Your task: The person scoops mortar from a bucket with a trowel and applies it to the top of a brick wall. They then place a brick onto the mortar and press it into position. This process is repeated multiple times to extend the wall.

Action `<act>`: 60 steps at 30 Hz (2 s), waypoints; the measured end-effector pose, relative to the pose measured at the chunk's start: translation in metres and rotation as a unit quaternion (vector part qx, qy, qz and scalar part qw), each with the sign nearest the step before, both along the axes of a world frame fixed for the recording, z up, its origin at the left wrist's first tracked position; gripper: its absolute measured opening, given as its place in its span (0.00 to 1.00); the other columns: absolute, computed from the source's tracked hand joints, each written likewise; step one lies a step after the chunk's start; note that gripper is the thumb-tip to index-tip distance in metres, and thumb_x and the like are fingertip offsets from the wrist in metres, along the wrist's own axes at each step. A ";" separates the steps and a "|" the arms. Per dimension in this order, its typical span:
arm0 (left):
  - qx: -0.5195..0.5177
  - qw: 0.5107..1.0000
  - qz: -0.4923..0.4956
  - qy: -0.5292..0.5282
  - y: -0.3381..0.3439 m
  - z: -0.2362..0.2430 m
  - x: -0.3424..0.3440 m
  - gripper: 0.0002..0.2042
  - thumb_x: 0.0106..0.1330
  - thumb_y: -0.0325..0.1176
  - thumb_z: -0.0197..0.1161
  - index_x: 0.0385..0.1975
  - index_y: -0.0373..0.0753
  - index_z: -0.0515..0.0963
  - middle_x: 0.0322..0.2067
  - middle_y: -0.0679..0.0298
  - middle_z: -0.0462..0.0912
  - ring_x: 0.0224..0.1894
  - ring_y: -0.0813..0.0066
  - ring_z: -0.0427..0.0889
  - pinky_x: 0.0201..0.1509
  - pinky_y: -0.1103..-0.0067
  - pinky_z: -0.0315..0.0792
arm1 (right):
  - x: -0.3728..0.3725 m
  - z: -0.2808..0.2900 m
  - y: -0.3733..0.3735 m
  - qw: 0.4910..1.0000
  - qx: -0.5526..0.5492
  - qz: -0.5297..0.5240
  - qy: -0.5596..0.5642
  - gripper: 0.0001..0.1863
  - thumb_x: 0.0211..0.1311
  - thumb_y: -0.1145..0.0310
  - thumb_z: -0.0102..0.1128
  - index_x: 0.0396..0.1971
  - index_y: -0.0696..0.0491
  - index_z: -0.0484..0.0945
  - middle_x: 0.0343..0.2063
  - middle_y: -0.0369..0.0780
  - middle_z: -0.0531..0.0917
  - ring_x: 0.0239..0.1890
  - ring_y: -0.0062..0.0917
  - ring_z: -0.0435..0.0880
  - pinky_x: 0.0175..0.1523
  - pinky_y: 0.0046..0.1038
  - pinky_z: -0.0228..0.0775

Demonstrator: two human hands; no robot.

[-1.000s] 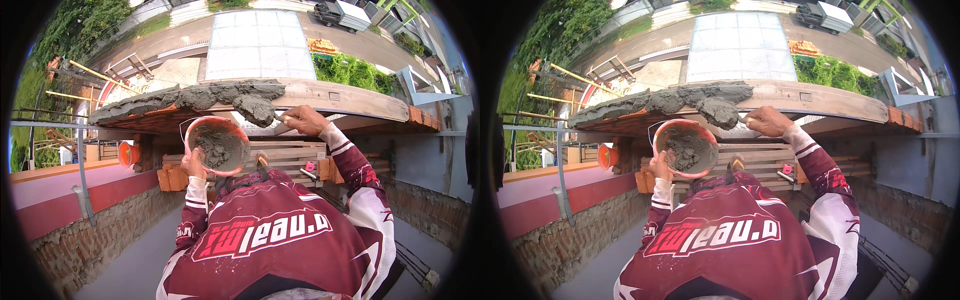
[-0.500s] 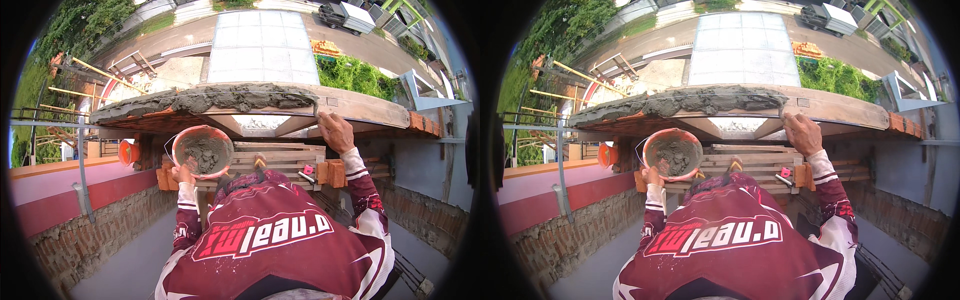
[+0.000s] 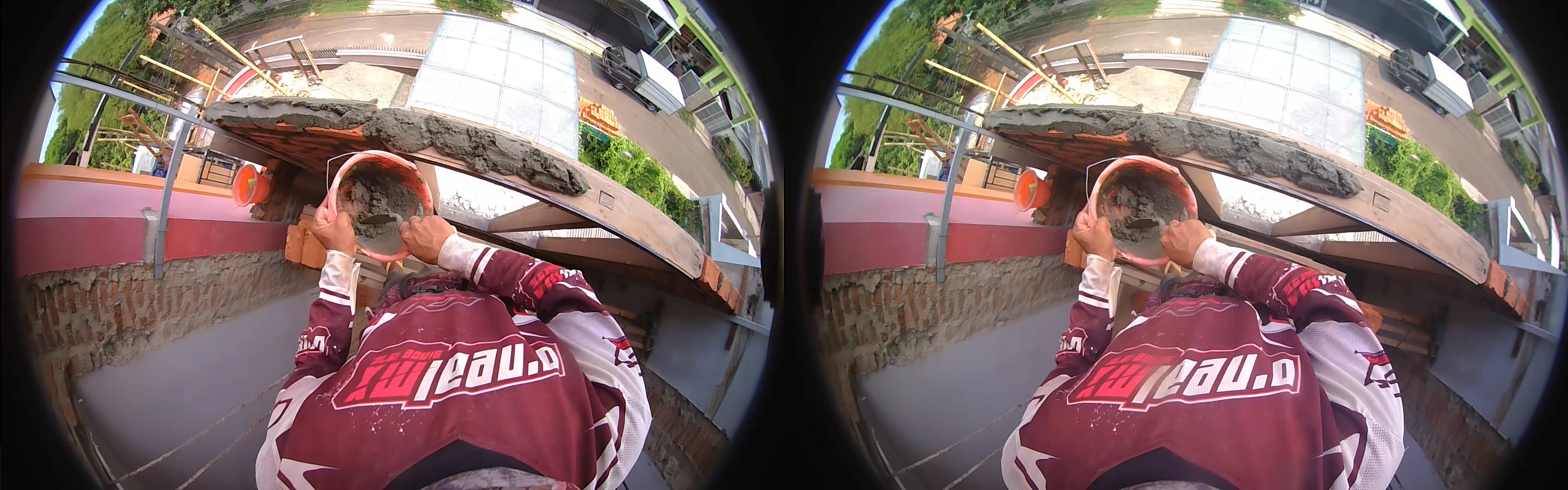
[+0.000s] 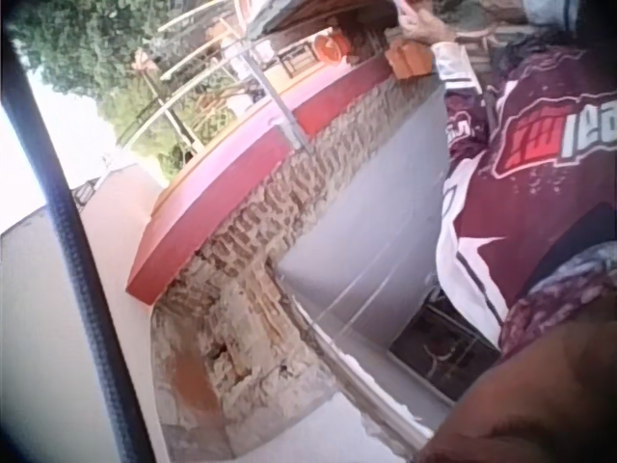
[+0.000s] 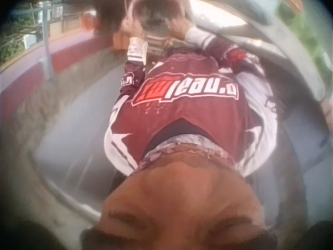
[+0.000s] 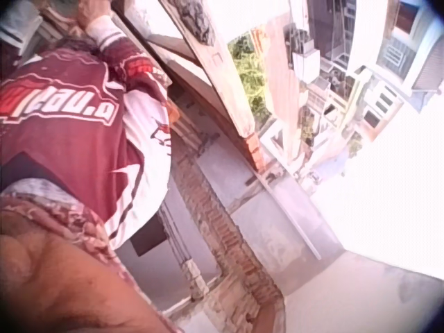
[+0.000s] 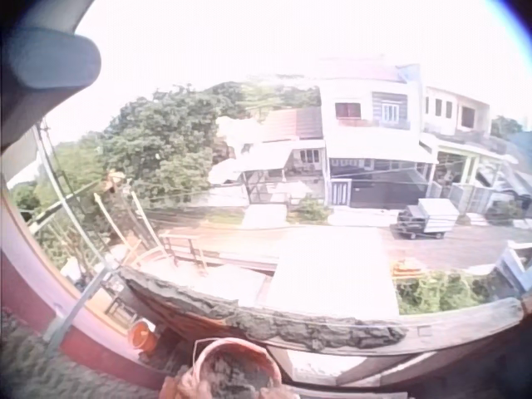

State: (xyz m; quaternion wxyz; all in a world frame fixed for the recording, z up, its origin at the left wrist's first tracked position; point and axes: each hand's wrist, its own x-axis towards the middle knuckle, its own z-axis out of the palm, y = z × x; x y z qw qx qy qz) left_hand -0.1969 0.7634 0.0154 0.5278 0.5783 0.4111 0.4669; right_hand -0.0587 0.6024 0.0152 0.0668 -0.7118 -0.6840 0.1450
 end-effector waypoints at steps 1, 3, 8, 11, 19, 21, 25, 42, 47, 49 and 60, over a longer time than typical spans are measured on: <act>-0.018 1.000 0.007 0.011 0.002 -0.002 -0.004 0.07 0.50 0.15 0.51 0.26 0.28 0.76 0.40 0.58 0.87 0.33 0.76 0.82 0.39 0.79 0.75 | 0.002 0.019 0.010 0.998 0.041 -0.033 -0.017 0.08 0.60 0.69 0.53 0.33 0.58 0.76 0.28 0.46 0.83 0.29 0.36 0.87 0.28 0.37 0.79; 0.074 0.996 -0.004 0.053 -0.004 0.008 0.012 0.04 0.50 0.15 0.51 0.22 0.30 0.72 0.39 0.58 0.87 0.32 0.77 0.82 0.37 0.78 0.75 | 0.021 0.049 0.031 0.986 0.116 -0.110 -0.056 0.09 0.61 0.68 0.53 0.32 0.58 0.78 0.28 0.46 0.84 0.29 0.36 0.87 0.27 0.36 0.79; 0.241 0.959 0.018 0.149 0.002 0.016 0.023 0.03 0.48 0.18 0.55 0.20 0.33 0.70 0.21 0.58 0.77 0.22 0.72 0.73 0.28 0.74 0.69 | 0.015 0.020 0.031 0.998 -0.031 -0.015 -0.043 0.09 0.62 0.69 0.53 0.34 0.59 0.79 0.26 0.44 0.84 0.29 0.32 0.88 0.27 0.32 0.79; 0.267 0.954 0.006 0.136 0.002 0.018 0.022 0.05 0.48 0.18 0.56 0.19 0.33 0.67 0.16 0.62 0.68 0.18 0.73 0.65 0.25 0.74 0.65 | 0.026 0.051 0.042 0.995 -0.010 -0.095 -0.021 0.10 0.61 0.68 0.55 0.35 0.58 0.82 0.29 0.45 0.86 0.33 0.33 0.89 0.33 0.34 0.80; 0.081 0.992 -0.099 -0.006 -0.005 0.055 0.017 0.07 0.47 0.16 0.53 0.17 0.36 0.64 0.36 0.62 0.85 0.27 0.83 0.71 0.30 0.82 0.67 | 0.024 0.024 0.010 0.848 -0.295 -0.133 0.421 0.19 0.65 0.56 0.53 0.35 0.59 0.81 0.26 0.47 0.84 0.30 0.30 0.86 0.37 0.34 0.77; 0.005 0.992 -0.122 -0.001 0.004 0.055 0.002 0.07 0.45 0.15 0.52 0.18 0.36 0.65 0.49 0.53 0.82 0.37 0.79 0.76 0.39 0.83 0.69 | -0.001 0.025 0.002 0.814 -0.225 -0.145 0.516 0.19 0.65 0.56 0.54 0.33 0.59 0.81 0.23 0.45 0.82 0.27 0.29 0.84 0.33 0.34 0.74; 0.013 0.995 -0.100 -0.005 0.020 0.052 -0.020 0.06 0.46 0.15 0.51 0.17 0.35 0.65 0.53 0.52 0.82 0.35 0.81 0.76 0.35 0.84 0.69 | -0.010 0.042 -0.001 0.968 0.001 -0.091 0.232 0.14 0.65 0.60 0.55 0.42 0.54 0.77 0.27 0.43 0.82 0.28 0.33 0.84 0.33 0.36 0.75; 0.132 0.984 -0.116 0.019 0.000 0.065 0.023 0.04 0.49 0.16 0.52 0.19 0.31 0.65 0.51 0.54 0.84 0.31 0.81 0.77 0.34 0.82 0.71 | 0.014 0.048 -0.003 0.814 -0.217 -0.151 0.517 0.17 0.66 0.58 0.52 0.36 0.58 0.82 0.28 0.49 0.84 0.32 0.42 0.86 0.37 0.44 0.76; 0.078 0.990 -0.088 0.073 0.011 0.061 -0.004 0.06 0.49 0.15 0.51 0.17 0.32 0.64 0.53 0.53 0.82 0.33 0.82 0.78 0.35 0.83 0.70 | 0.020 0.048 -0.018 0.977 -0.014 -0.075 0.200 0.14 0.67 0.59 0.53 0.41 0.52 0.78 0.30 0.43 0.83 0.31 0.37 0.86 0.31 0.37 0.76; 0.096 0.990 -0.071 0.079 0.006 0.058 -0.001 0.06 0.49 0.15 0.51 0.17 0.32 0.64 0.52 0.52 0.83 0.33 0.82 0.78 0.34 0.83 0.70 | 0.030 0.034 -0.023 0.998 0.057 -0.035 -0.018 0.13 0.66 0.59 0.52 0.45 0.50 0.75 0.34 0.43 0.83 0.29 0.40 0.86 0.29 0.37 0.76; 0.194 0.978 -0.043 0.063 -0.013 0.050 0.034 0.03 0.49 0.16 0.52 0.20 0.32 0.68 0.47 0.54 0.86 0.31 0.78 0.79 0.35 0.79 0.71 | 0.033 0.022 -0.009 0.800 -0.233 -0.211 0.511 0.19 0.71 0.55 0.51 0.34 0.56 0.79 0.20 0.36 0.77 0.20 0.20 0.76 0.24 0.27 0.69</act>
